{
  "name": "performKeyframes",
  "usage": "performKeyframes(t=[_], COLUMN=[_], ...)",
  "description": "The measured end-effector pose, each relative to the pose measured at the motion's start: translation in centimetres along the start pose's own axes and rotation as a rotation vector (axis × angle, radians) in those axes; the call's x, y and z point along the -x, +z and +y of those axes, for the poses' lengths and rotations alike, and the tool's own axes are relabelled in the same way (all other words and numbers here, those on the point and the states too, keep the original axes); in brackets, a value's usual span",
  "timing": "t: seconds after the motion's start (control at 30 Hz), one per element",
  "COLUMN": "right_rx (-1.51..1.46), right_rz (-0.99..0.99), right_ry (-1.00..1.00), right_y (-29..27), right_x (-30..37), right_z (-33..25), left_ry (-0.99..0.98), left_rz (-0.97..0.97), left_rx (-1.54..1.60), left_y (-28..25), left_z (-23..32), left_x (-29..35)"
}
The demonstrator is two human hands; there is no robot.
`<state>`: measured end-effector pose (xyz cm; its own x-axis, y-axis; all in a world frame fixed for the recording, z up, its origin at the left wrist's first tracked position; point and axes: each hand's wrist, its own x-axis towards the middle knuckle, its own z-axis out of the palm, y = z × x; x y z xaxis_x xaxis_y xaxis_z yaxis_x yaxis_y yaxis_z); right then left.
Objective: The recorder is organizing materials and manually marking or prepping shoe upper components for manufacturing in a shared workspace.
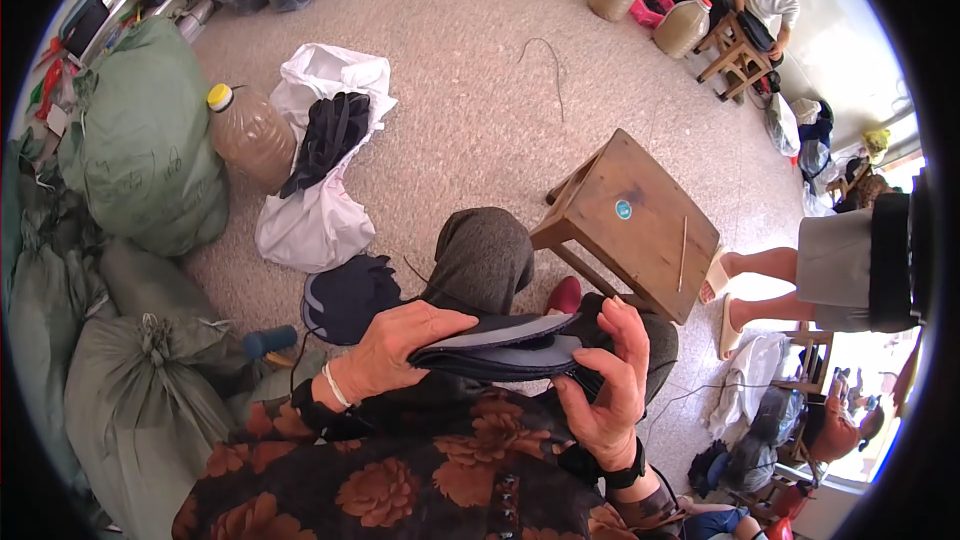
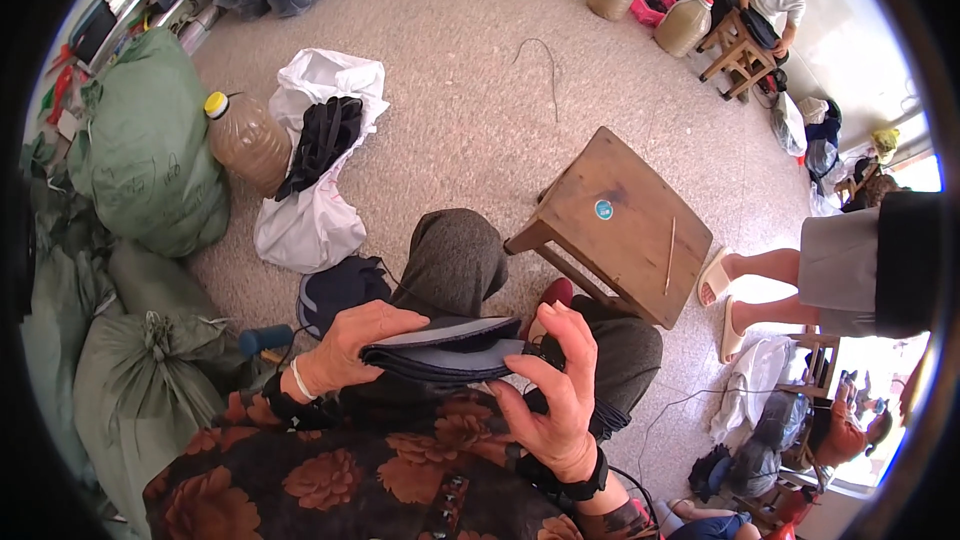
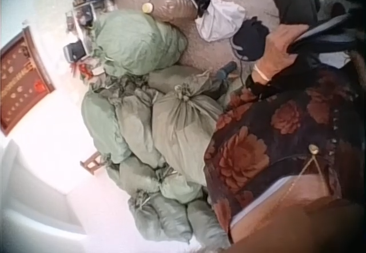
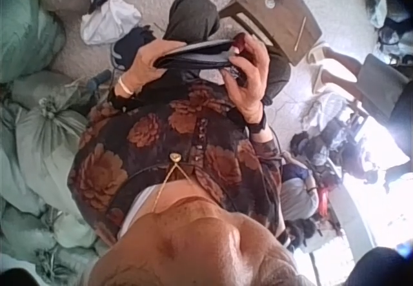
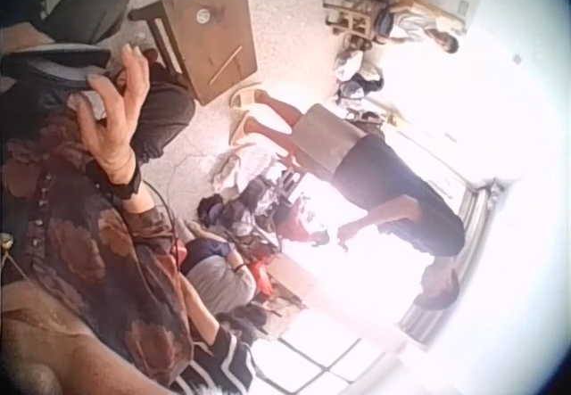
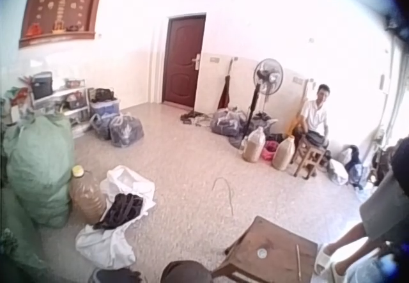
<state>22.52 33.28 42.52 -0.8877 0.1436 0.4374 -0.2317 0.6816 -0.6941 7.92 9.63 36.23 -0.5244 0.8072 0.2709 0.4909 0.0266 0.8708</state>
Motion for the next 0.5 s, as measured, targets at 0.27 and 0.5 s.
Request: performKeyframes(t=[0.27, 0.5], right_rx=[-0.014, -0.025], right_rz=[0.053, 0.049], right_ry=[0.063, 0.063], right_y=[0.41, 0.47], right_x=[-0.14, -0.05], right_z=[-0.22, 0.09], left_ry=[0.013, 0.033], left_rz=[0.009, 0.045], left_rx=[-0.030, -0.070], left_y=[0.11, -0.06], left_z=[-0.37, 0.05], left_x=[-0.06, -0.47])
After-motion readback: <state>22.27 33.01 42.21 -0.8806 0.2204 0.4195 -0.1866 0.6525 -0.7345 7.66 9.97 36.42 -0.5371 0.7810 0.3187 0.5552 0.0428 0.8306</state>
